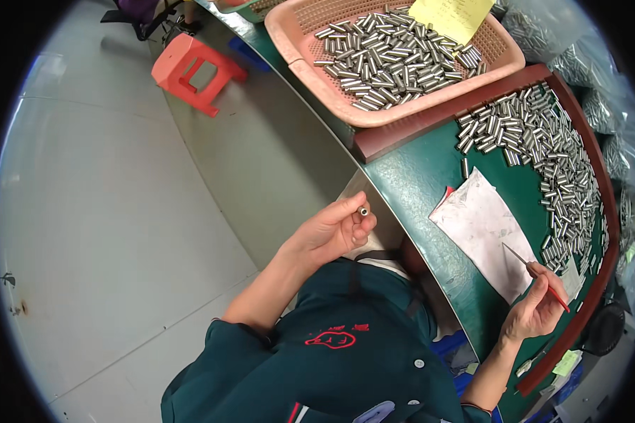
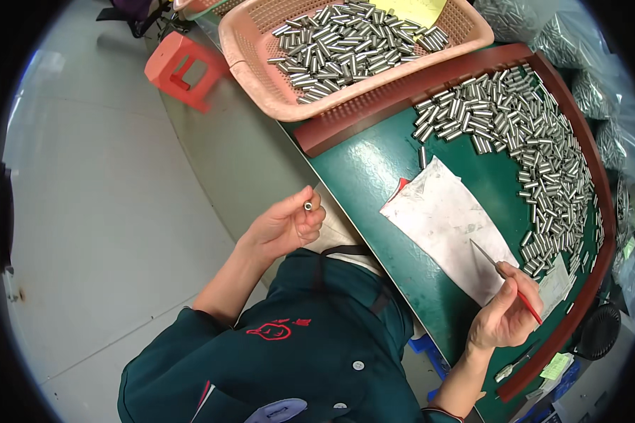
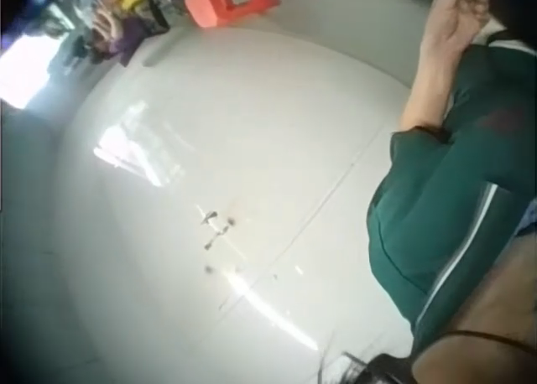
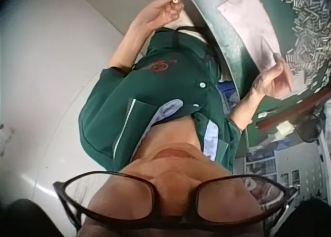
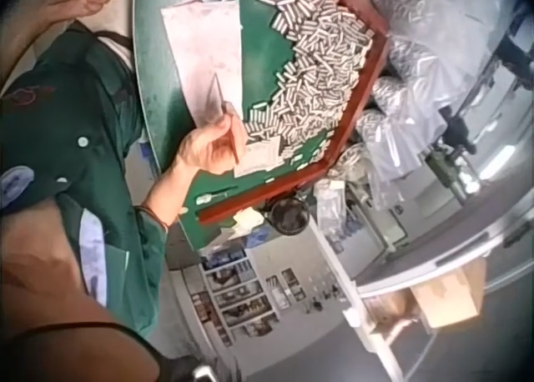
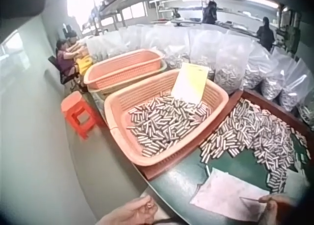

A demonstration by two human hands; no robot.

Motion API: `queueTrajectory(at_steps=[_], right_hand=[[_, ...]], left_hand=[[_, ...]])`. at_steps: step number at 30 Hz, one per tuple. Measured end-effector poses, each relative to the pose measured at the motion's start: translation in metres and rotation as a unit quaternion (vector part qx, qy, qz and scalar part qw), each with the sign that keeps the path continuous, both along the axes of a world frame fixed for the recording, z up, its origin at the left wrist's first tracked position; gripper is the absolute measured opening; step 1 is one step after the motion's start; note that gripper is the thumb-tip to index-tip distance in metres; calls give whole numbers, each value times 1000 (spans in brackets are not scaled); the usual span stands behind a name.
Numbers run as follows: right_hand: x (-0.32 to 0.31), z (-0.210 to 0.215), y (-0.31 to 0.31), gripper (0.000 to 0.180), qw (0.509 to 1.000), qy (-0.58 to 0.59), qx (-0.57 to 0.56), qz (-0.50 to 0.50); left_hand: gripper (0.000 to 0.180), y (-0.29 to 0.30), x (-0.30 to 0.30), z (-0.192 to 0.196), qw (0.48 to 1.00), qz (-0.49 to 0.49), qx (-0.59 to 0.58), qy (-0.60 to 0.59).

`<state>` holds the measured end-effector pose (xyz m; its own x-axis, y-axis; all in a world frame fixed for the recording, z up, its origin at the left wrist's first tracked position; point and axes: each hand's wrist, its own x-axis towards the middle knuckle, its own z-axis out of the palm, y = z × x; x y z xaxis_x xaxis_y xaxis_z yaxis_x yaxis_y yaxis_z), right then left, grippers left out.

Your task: Inspecting and cleaning the interior of small cylindrical metal parts using a thin pointed tool.

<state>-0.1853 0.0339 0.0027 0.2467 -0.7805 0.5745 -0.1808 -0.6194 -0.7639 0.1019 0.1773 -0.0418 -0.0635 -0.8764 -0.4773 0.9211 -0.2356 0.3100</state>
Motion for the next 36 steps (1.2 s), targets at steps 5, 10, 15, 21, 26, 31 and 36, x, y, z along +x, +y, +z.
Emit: queueTrajectory(at_steps=[5, 10, 15, 21, 26, 31, 36], right_hand=[[0, 0, 0, 10, 1000, 0, 1, 5], [2, 1, -1, 10, 1000, 6, 0, 7], [4, 5, -1, 9, 999, -11, -33, -7], [1, 21, 6, 23, 984, -3, -179, 21], [-2, 33, 7, 20, 977, 16, -188, 101], [0, 49, 4, 19, 980, -30, -147, 133], [10, 55, 8, 19, 978, -55, -54, 195]], left_hand=[[28, 4, 0, -4, 1000, 3, 0, 21], [25, 2, 0, -4, 999, -1, 1, -43], [25, -4, -4, 8, 997, 44, 34, -60], [30, -39, -37, 63, 996, -44, -27, -78], [27, -85, -65, 65, 992, -86, -69, -67], [24, -88, -77, 70, 994, -105, -1, 19], [19, -65, -68, 73, 993, -76, 39, 77]])
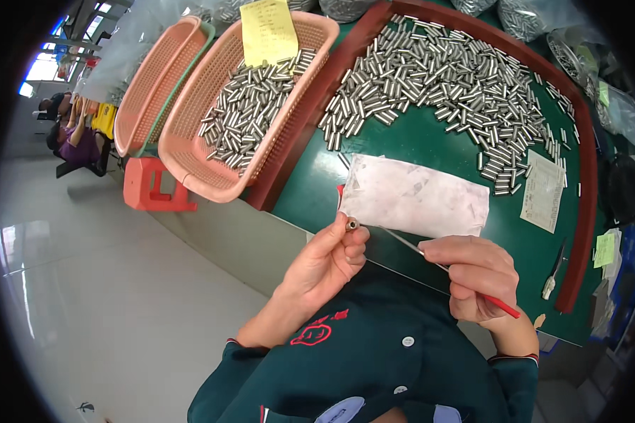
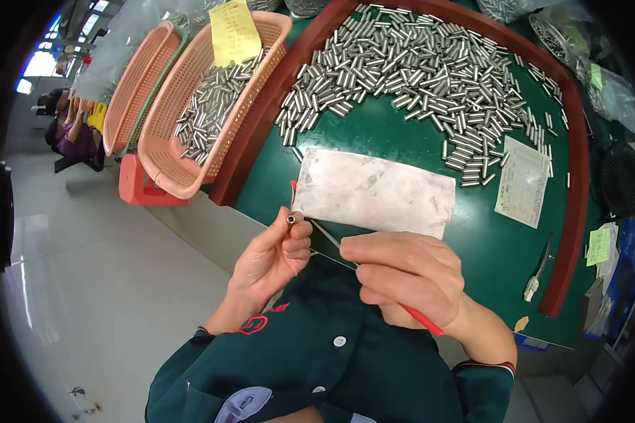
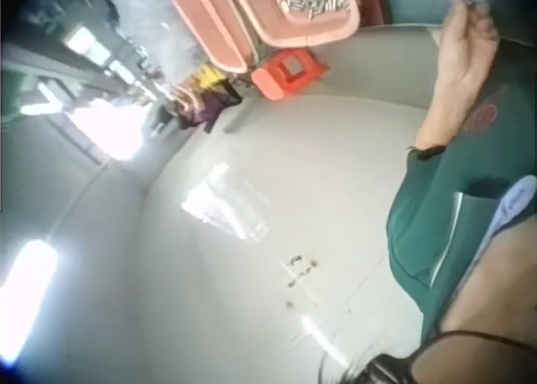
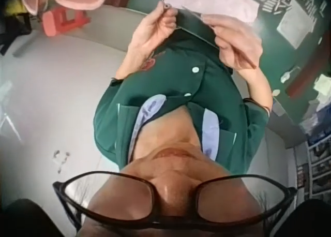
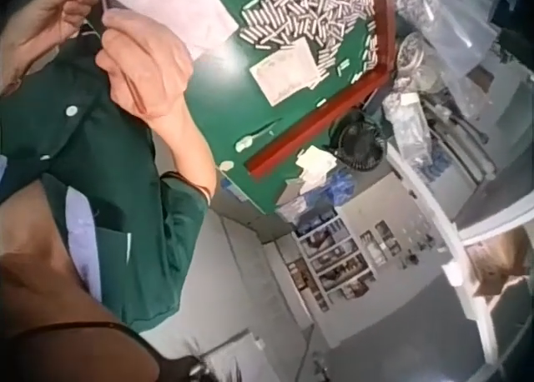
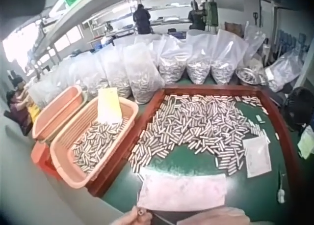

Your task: Inspecting and cleaning the interior of small cylindrical metal parts using a thin pointed tool.

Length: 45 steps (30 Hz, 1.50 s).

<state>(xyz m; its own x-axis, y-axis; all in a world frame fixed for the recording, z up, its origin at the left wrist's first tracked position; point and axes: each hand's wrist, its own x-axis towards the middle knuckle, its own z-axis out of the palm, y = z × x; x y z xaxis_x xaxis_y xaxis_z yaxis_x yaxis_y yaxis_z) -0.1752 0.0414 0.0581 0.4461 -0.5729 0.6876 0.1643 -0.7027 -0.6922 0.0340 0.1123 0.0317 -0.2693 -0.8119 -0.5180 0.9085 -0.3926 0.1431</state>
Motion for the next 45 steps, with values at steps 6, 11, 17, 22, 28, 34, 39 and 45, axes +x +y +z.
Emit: queueTrajectory(at_steps=[6, 11, 17, 22, 28, 34, 39, 45], right_hand=[[28, 4, -1, 11, 998, 40, 10, 42], [42, 2, -6, 12, 997, 53, -8, 62], [45, 6, -10, 11, 996, 72, -27, 43], [49, 4, -14, 26, 999, 43, -12, 24], [51, 4, -21, 23, 998, 40, 48, 23], [45, 3, -23, 19, 996, 79, 23, 21], [23, 15, -28, 21, 996, 53, -71, -28], [30, 5, -23, 24, 999, 39, -4, -31]], left_hand=[[19, 8, 8, -9, 999, 45, 5, -14], [19, 5, 10, -14, 998, 58, 2, -16], [20, 0, 11, -19, 999, 39, -17, -11], [23, -7, 9, -14, 999, 21, 11, -32], [21, -6, 11, -16, 996, 1, -33, -85], [21, -14, 6, -6, 993, -11, -29, -109], [21, -15, 6, -6, 995, 2, 18, -100], [21, -15, 5, -6, 998, 5, 40, -48]])
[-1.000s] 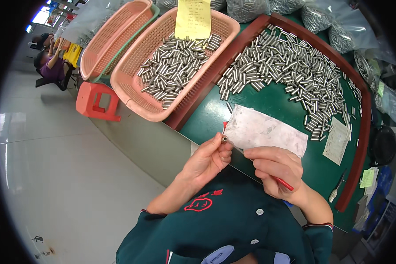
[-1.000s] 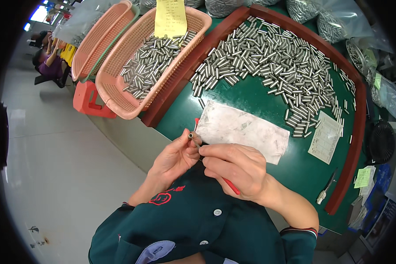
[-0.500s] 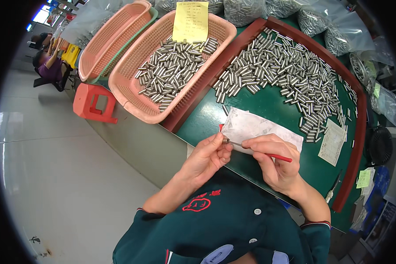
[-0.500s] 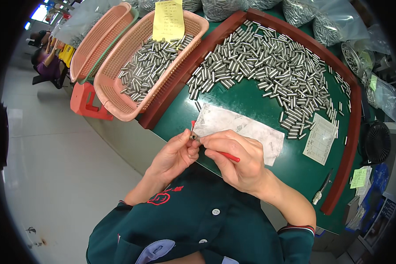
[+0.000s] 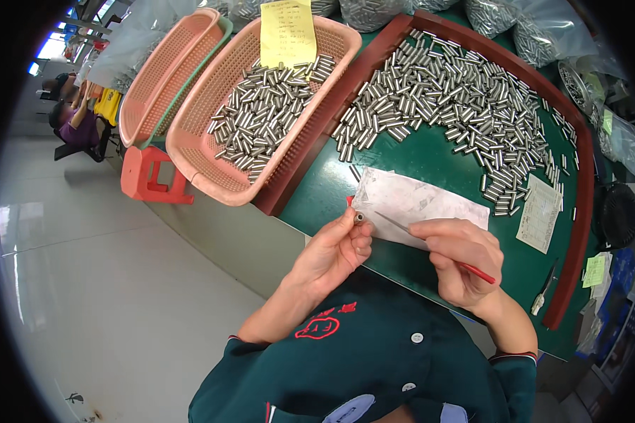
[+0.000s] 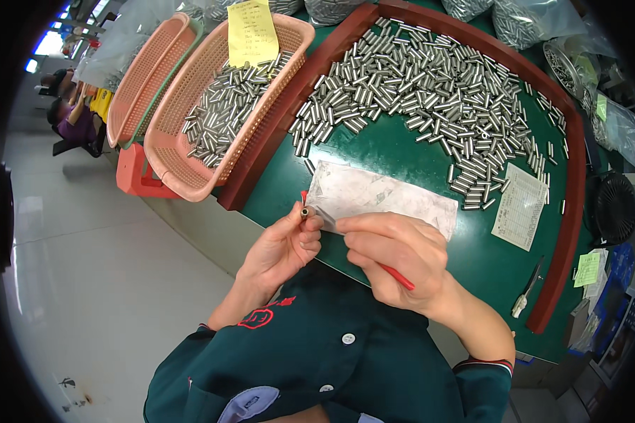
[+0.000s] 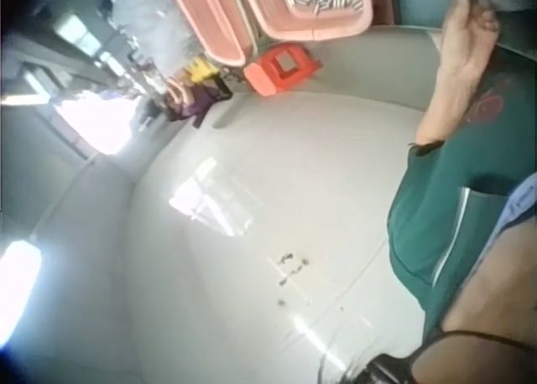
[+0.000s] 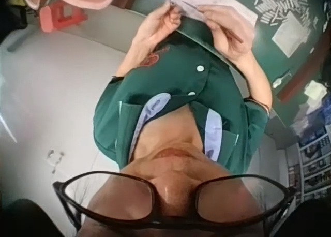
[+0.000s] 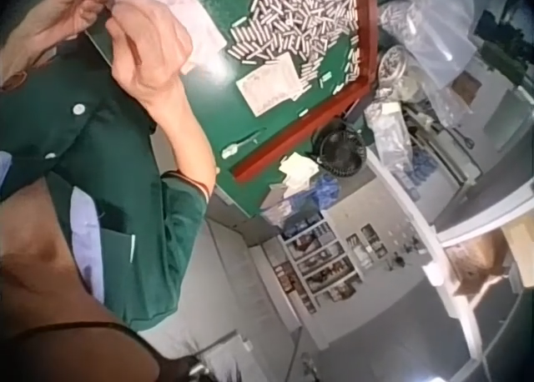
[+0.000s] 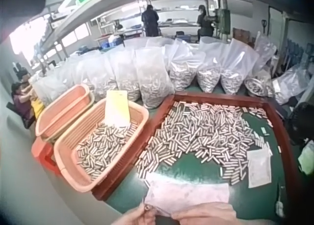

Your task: Inspecting and cleaning the interior of small cylindrical metal parts using a thin pointed tool.

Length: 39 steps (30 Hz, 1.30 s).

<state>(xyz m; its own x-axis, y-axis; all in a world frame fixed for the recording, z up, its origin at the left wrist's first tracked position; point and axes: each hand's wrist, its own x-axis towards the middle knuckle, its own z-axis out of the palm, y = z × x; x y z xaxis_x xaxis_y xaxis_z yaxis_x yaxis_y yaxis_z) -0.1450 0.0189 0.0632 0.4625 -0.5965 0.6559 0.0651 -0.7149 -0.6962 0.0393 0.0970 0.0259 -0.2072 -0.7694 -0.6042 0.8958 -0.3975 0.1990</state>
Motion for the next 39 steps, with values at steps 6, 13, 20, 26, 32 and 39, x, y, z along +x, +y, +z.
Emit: queueTrajectory(at_steps=[6, 13, 20, 26, 32, 39], right_hand=[[21, -1, 3, 12, 996, -12, 50, 71], [56, -6, 9, 25, 987, -15, 67, 145], [78, -21, 25, 24, 978, 23, 74, 193], [84, -26, 38, 24, 974, 75, 23, 213], [79, -30, 45, 24, 976, 78, 20, 204], [61, -36, 52, 17, 981, 70, 80, 165]], left_hand=[[19, 24, 7, 8, 991, 93, -30, 89], [19, 63, 19, -21, 973, 214, -27, 84], [20, 87, 24, -48, 975, 211, -34, 58], [21, 94, 22, -57, 973, 214, 2, 83], [22, 99, 22, -60, 982, 172, -8, 81], [24, 100, 20, -71, 991, 99, -14, 86]])
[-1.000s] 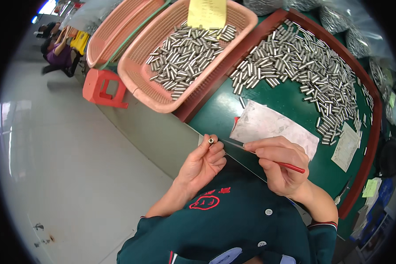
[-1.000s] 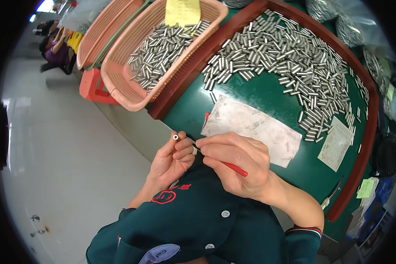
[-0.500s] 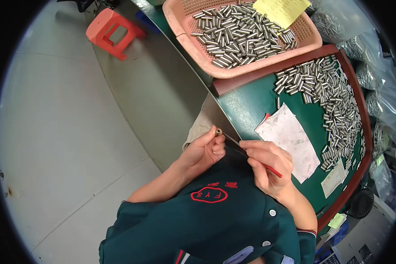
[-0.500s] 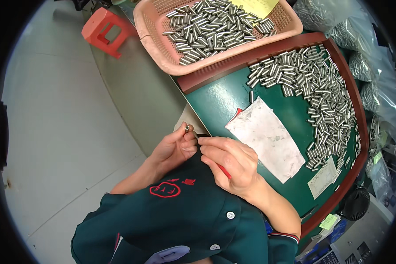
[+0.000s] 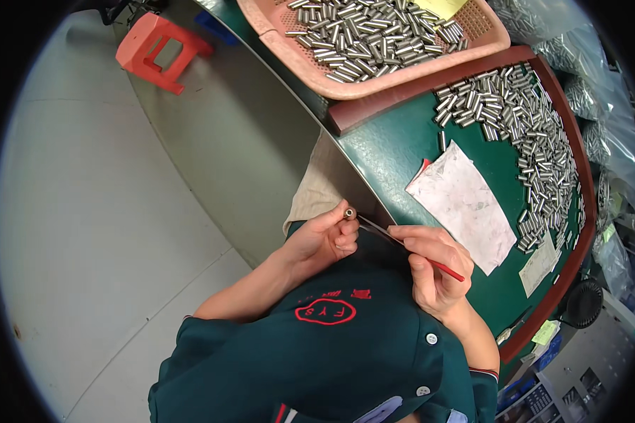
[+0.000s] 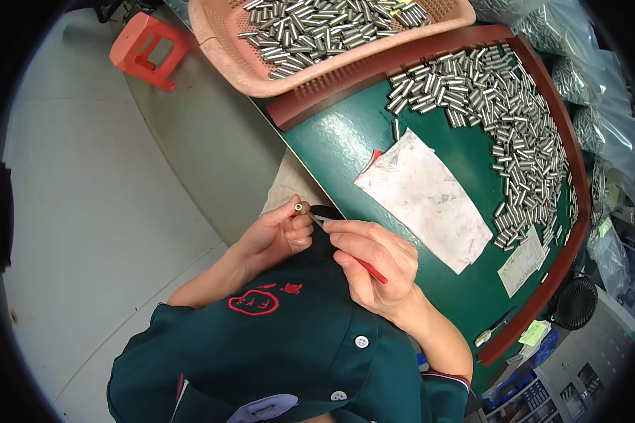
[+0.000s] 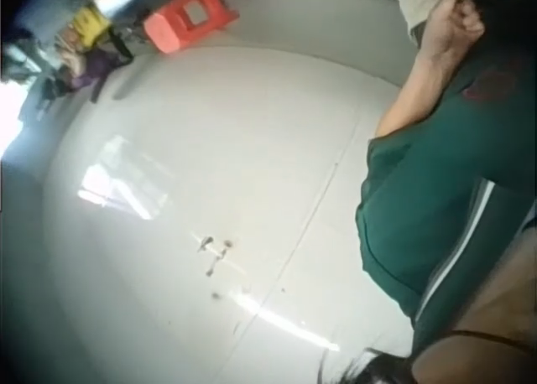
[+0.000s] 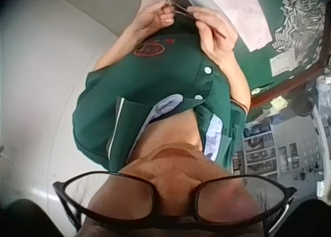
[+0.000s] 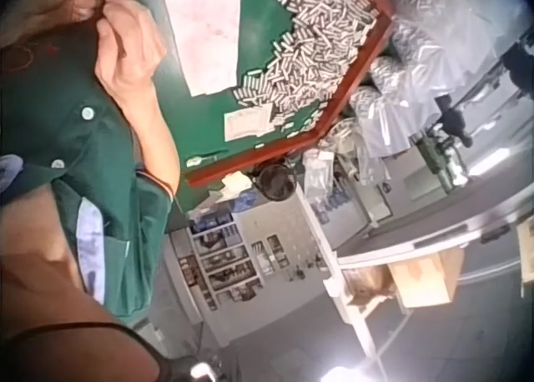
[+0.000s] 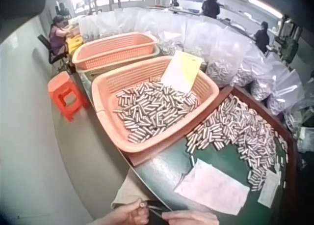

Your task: Inspecting and cleaning the interior of small cylindrical metal parts using a thin pointed tool.

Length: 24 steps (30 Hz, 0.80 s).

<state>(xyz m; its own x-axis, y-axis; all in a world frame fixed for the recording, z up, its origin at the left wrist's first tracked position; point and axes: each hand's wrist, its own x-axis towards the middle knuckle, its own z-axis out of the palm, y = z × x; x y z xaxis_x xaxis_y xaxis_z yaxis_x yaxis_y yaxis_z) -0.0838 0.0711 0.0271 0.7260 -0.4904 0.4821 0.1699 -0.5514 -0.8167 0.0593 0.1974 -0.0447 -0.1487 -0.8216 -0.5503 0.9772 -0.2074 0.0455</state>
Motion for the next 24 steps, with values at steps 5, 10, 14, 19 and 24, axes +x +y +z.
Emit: queueTrajectory(at_steps=[5, 10, 14, 19, 24], right_hand=[[-12, -5, 10, 11, 999, 2, 19, -46], [-18, -13, 21, 13, 997, 9, -22, -80], [-19, -18, 31, 13, 995, 12, -34, -91], [-17, -19, 36, 13, 995, 3, -23, -92], [-14, -21, 42, 14, 996, 3, -23, -86]], left_hand=[[25, -3, -2, -3, 998, -50, 25, 24], [24, -5, -3, -5, 996, -80, 39, 11], [22, -2, -4, -12, 997, -76, 24, 4], [21, 3, -3, -15, 997, -73, 20, 7], [21, 7, -4, -10, 997, -65, 44, -24]])
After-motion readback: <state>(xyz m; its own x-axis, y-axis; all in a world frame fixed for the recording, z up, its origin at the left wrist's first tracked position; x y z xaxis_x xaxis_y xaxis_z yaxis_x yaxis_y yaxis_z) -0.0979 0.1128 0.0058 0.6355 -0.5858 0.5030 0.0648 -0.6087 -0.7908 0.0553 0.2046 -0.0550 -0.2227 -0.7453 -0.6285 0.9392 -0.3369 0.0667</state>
